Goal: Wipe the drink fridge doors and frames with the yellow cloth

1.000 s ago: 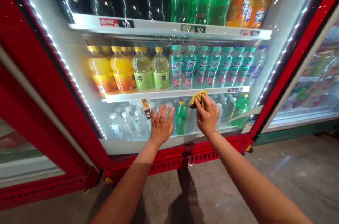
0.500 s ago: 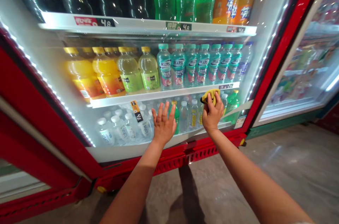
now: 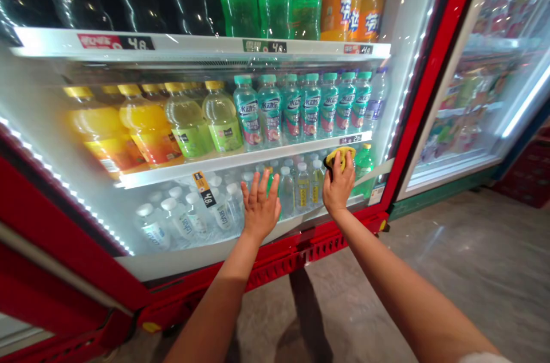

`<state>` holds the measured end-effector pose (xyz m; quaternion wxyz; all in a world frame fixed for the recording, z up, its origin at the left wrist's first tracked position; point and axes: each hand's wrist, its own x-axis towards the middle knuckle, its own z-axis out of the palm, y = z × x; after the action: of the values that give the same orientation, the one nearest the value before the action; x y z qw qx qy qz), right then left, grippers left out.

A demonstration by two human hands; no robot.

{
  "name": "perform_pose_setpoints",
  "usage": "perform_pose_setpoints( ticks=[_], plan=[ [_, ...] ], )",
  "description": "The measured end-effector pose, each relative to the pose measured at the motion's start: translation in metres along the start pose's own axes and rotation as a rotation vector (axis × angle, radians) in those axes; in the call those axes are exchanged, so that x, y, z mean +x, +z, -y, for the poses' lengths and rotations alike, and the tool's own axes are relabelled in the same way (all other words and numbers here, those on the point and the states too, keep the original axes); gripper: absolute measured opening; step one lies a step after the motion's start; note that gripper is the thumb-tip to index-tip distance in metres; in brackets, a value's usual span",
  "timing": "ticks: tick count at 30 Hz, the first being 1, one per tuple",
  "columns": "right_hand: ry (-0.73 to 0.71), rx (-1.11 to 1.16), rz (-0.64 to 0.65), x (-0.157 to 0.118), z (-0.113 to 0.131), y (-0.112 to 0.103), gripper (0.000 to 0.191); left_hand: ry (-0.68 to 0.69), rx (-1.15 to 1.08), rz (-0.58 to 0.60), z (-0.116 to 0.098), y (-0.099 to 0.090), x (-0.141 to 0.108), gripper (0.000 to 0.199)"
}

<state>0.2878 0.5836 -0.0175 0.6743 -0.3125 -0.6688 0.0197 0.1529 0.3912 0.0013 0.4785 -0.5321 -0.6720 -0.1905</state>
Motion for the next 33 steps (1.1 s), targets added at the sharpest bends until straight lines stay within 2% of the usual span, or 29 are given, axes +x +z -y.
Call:
perform_pose_setpoints(
  ticks=[2, 4, 7, 9, 11, 13, 16, 19, 22, 24, 27, 29, 31, 33],
  plan=[
    [-0.063, -0.014, 0.068, -0.01, 0.014, 0.001, 0.071, -0.002, 0.002, -0.014, -0.003, 0.002, 0.0, 0.078],
    [-0.217, -0.014, 0.176, -0.019, 0.024, -0.001, 0.073, -0.001, -0.004, -0.029, -0.006, 0.004, 0.001, 0.077],
    [-0.391, 0.02, 0.279, -0.01, 0.017, -0.007, 0.07, -0.008, -0.011, -0.049, -0.009, 0.008, 0.002, 0.076],
    [-0.376, 0.052, 0.252, 0.009, 0.001, -0.01, 0.066, -0.009, -0.012, -0.058, -0.009, 0.009, 0.002, 0.076],
    [-0.295, 0.09, 0.169, 0.028, -0.018, -0.011, 0.062, 0.002, -0.015, -0.053, -0.007, 0.01, 0.001, 0.077],
    [-0.223, 0.109, 0.098, 0.034, -0.033, -0.01, 0.062, 0.015, -0.02, -0.038, -0.005, 0.009, 0.0, 0.078],
    [-0.197, 0.07, 0.106, 0.01, -0.037, -0.009, 0.069, 0.023, -0.03, -0.01, -0.002, 0.006, -0.003, 0.079],
    [-0.245, 0.016, 0.191, -0.034, -0.018, -0.008, 0.081, 0.025, -0.049, 0.013, 0.0, 0.003, -0.005, 0.08],
    [-0.518, 0.045, 0.274, -0.051, 0.005, -0.005, 0.075, 0.031, -0.05, -0.006, 0.0, 0.002, -0.005, 0.082],
    [-0.623, 0.089, 0.293, -0.035, 0.012, -0.003, 0.063, 0.03, -0.04, -0.039, -0.001, 0.002, -0.004, 0.083],
    [-0.541, 0.117, 0.282, 0.008, 0.003, -0.005, 0.05, 0.033, -0.04, -0.072, -0.001, 0.003, -0.003, 0.083],
    [-0.449, 0.103, 0.243, 0.023, -0.01, -0.008, 0.05, 0.036, -0.046, -0.071, -0.001, 0.004, -0.003, 0.084],
    [-0.37, 0.087, 0.188, 0.015, -0.023, -0.01, 0.052, 0.037, -0.051, -0.057, 0.0, 0.004, -0.004, 0.085],
    [-0.345, 0.067, 0.157, -0.011, -0.029, -0.011, 0.057, 0.033, -0.053, -0.045, 0.001, 0.004, -0.005, 0.085]
  ],
)
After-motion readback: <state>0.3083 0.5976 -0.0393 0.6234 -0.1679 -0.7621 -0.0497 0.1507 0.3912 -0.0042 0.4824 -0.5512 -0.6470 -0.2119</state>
